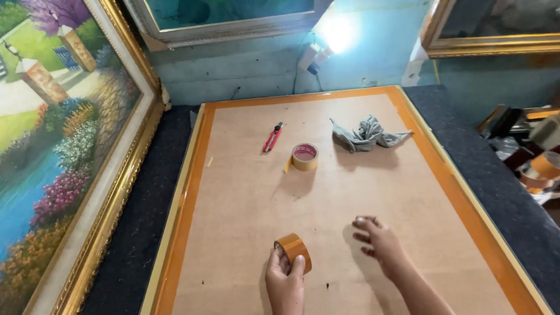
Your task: Applying adhesive tape to the back edges of a picture frame, cutting the tape to length, and smoothing it down with a cloth.
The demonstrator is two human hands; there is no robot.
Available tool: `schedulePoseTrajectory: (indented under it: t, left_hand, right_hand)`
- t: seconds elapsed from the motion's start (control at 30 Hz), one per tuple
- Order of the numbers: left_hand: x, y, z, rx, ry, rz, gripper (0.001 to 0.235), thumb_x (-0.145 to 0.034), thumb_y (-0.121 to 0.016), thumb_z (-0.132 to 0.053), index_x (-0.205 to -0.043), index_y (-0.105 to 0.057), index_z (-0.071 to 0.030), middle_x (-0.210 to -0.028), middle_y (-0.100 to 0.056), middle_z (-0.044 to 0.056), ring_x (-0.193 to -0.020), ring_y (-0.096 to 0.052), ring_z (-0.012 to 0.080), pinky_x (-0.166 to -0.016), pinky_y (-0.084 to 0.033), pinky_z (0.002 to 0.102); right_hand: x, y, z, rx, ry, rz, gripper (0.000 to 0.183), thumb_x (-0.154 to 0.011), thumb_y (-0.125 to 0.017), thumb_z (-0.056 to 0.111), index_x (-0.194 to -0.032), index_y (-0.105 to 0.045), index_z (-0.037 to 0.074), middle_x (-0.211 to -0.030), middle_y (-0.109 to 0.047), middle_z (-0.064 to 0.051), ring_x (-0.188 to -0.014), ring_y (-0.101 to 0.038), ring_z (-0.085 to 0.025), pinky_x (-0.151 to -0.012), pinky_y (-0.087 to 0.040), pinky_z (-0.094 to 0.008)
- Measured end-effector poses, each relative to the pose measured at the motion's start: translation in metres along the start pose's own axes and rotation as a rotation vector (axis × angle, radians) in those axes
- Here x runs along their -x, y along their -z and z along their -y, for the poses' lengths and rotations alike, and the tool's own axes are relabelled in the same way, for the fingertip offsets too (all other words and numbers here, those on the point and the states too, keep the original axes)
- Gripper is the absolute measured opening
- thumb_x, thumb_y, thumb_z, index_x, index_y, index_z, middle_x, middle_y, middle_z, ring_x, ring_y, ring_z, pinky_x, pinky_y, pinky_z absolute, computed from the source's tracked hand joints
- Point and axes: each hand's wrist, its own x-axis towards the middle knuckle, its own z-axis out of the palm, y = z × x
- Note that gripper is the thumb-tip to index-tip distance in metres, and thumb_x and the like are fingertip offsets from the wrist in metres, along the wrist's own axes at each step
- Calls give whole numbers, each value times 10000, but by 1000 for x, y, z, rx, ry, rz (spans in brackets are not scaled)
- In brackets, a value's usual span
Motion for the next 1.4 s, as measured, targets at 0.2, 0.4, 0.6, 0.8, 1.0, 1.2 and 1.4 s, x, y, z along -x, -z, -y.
schedulePoseTrajectory:
  t: [0.2, 0.4, 0.6, 0.8, 1.0, 1.2, 1.4]
  left_hand:
    - [-59, -18, 23, -18, -41, -161, 401, -718, -543, -19, -1117, -576, -5, -986, -699, 108, -911, -653, 163, -811, -510, 262]
    - [-122, -18, 70, 180, -200, -307, 408, -670, -563, 50, -1078, -585, 58, -928, -688, 192, -821, -644, 221, -715, -512, 307]
    - [-132, -17, 87, 252, -163, -375, 476, -652, -549, 56, -1128, -561, 60, -924, -680, 238, -786, -642, 293, -691, -515, 351]
    - [-126, -4, 87, 210, -9, -374, 577, -668, -615, -25, -1233, -495, -21, -1080, -662, 192, -955, -628, 255, -841, -462, 298]
    - [-117, 7, 87, 232, 2, -384, 621, -646, -634, -38, -1247, -479, -26, -1126, -650, 197, -991, -631, 269, -854, -465, 309]
    - [-101, 7, 74, 227, -28, -405, 529, -706, -564, 20, -1229, -497, -27, -1111, -662, 191, -983, -632, 259, -863, -466, 310]
    - [-84, -17, 55, 234, -199, -408, 462, -675, -566, 36, -1136, -560, 59, -947, -695, 218, -847, -655, 257, -731, -520, 321]
  right_hand:
    - [-134, 19, 79, 514, 405, -269, 532, -685, -652, 284, -1169, -481, 143, -1052, -548, -134, -984, -473, -285, -791, -376, -417]
    - [-224, -1, 134, 999, 373, -270, 793, -664, -543, 403, -1352, -178, 256, -1339, -277, -162, -1252, -166, -304, -972, -171, -560]
    - [-274, -95, 164, 906, 667, -82, 377, -827, -416, 378, -1121, -456, 147, -940, -595, -241, -845, -542, -449, -691, -396, -505]
    - [-252, -196, 172, 1106, 1159, 391, 285, -823, -394, 264, -1086, -373, 156, -1001, -542, -138, -955, -419, -362, -651, -339, -539]
    - [-355, -234, 119, 1562, 1144, 531, 283, -868, -276, 311, -1059, -353, 117, -986, -589, -170, -909, -561, -349, -815, -272, -460]
    - [-275, -175, 130, 1500, 837, 483, 283, -853, -266, 243, -1030, -415, 82, -1126, -533, -162, -1049, -500, -349, -879, -280, -548]
    - [-189, -109, 89, 1394, 790, 249, 247, -881, -292, 338, -1010, -446, 194, -1070, -551, -59, -1004, -471, -362, -731, -378, -498]
